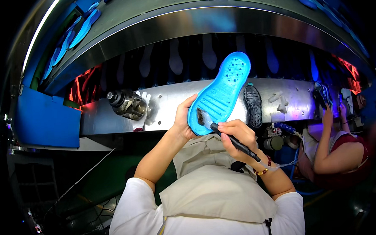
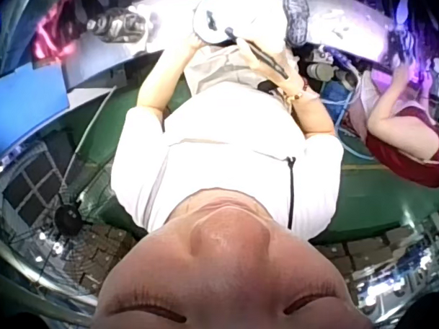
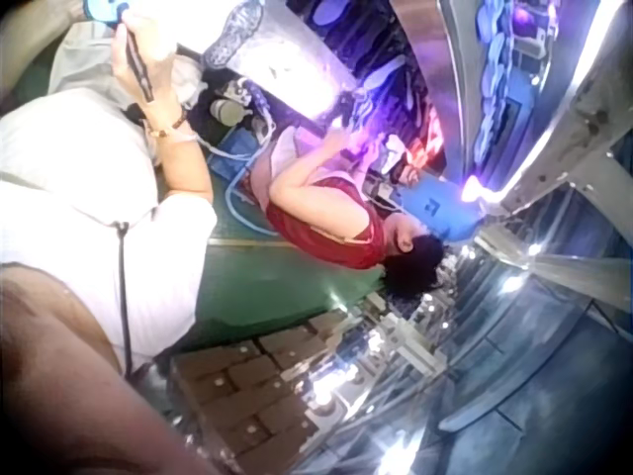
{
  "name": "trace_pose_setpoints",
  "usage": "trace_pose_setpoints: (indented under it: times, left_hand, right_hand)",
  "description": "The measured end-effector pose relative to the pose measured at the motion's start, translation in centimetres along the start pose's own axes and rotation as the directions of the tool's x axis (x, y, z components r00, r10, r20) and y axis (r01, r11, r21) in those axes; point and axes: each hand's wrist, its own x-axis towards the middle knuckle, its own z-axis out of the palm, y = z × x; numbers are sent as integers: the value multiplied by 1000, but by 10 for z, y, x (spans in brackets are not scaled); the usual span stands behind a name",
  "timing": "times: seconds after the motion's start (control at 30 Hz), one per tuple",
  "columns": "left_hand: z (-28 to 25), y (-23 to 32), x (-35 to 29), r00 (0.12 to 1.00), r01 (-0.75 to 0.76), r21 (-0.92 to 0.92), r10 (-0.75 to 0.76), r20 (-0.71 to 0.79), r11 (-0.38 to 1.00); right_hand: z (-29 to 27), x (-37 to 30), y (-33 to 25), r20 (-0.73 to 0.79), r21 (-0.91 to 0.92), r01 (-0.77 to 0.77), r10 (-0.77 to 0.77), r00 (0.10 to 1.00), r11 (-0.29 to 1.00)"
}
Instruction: The person applies a liquid from a container onto blue shoe soles using a brush, then places the soles onto a moving conveyor belt and takes new soles from an upper rack.
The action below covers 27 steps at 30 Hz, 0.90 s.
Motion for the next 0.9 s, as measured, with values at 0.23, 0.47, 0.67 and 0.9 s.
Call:
trace_pose_setpoints:
  times: [0.23,0.47,0.67,0.9]
  left_hand:
    - [-1,3,0,998,21,73,-17,-52,997]
    - [-5,1,3,996,60,86,-53,-76,995]
    - [-6,1,4,992,89,110,-78,-99,990]
    - [-2,-1,0,971,142,144,-109,-213,979]
  right_hand:
    - [-2,3,1,36,-35,59,-58,998,998]
    - [-6,3,2,91,-79,129,-122,988,988]
    - [-8,3,1,140,-111,200,-184,973,973]
    - [-17,1,3,213,-172,241,-203,956,955]
